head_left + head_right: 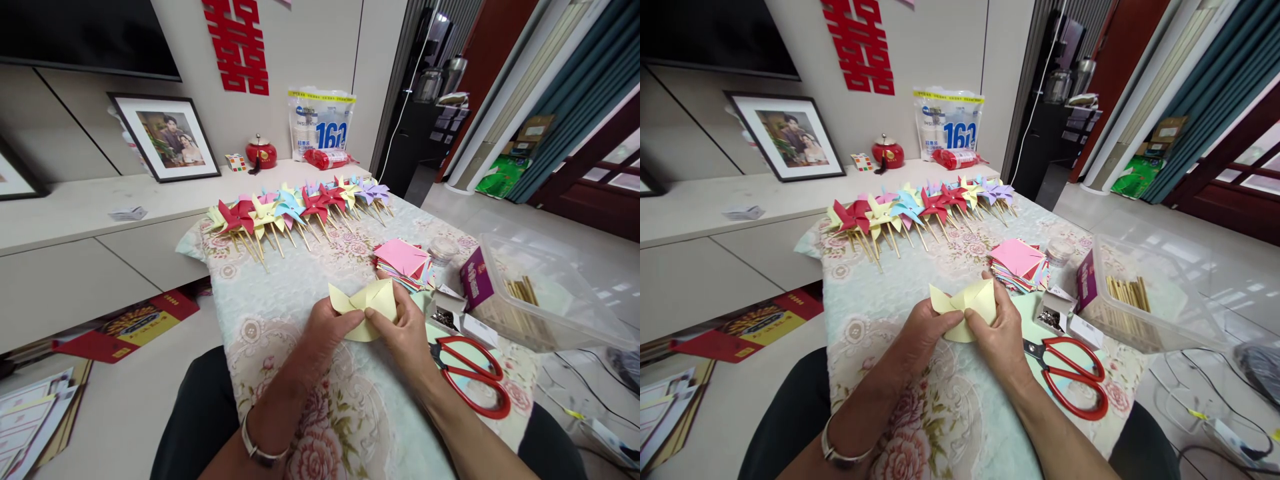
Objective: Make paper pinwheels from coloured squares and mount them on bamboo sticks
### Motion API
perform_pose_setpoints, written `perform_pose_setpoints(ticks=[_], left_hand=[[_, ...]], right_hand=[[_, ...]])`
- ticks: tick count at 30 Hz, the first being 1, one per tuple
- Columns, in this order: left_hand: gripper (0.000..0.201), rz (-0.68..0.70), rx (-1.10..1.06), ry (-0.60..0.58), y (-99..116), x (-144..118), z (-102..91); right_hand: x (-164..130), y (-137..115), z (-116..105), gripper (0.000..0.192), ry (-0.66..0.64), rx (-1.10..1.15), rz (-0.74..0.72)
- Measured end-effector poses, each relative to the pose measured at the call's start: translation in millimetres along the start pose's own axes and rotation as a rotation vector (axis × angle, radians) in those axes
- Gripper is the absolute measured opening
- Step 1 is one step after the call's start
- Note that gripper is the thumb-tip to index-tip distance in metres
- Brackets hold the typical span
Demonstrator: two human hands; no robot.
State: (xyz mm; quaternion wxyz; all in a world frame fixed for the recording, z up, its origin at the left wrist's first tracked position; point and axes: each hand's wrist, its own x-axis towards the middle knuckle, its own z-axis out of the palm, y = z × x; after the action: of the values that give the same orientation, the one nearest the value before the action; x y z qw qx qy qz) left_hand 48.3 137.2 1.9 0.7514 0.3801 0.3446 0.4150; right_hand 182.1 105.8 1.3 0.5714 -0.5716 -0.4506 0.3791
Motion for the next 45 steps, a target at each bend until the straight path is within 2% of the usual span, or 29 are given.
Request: perform_pose_setpoints(ticks=[6,10,13,17,20,23,26,35,40,45], left_hand=[[0.027,0.000,0.003,0.010,-0.9,1.6,-2.2],[0.026,0.005,-0.034,-0.006,0.0,1.5,-6.0],[0.022,0.016,-0.058,0.007,0.2,1.6,-9.7],[0.020,0.024,-0.086,0.032,0.6,3.6,-14.9],[0.023,0.024,-0.074,0.057,2.8,4.7,-18.1],[0.024,0.022,-0.065,0.069,5.4,4.6,-20.3],[0.023,0.018,-0.051,0.073,6.2,4.3,-21.7],[0.016,0.010,-0.118,0.050,7.3,5.5,-27.2],[0.016,-0.008,-0.113,0.040,8.8,6.5,-28.3],[0.017,-0.009,-0.109,0.018,7.9,7.0,-29.7]], right_hand=[[-0.8,-0.6,1.8,0.074,-0.017,0.069,0.009],[0.2,-1.2,0.1,0.077,-0.089,0.196,0.064],[4.2,0.9,-4.4,0.074,-0.102,0.258,0.044],[10.0,6.9,-12.4,0.058,0.006,0.196,-0.113],[10.8,8.2,-17.1,0.037,0.040,-0.001,-0.298],[8.9,4.6,-18.7,0.018,-0.044,-0.220,-0.499],[7.5,1.7,-17.5,0.018,-0.150,-0.309,-0.588],[11.7,10.7,-16.8,0.025,-0.258,-0.302,-0.564],[11.2,10.1,-18.2,0.035,-0.323,-0.319,-0.530],[11.4,11.4,-18.8,0.036,-0.328,-0.348,-0.521]])
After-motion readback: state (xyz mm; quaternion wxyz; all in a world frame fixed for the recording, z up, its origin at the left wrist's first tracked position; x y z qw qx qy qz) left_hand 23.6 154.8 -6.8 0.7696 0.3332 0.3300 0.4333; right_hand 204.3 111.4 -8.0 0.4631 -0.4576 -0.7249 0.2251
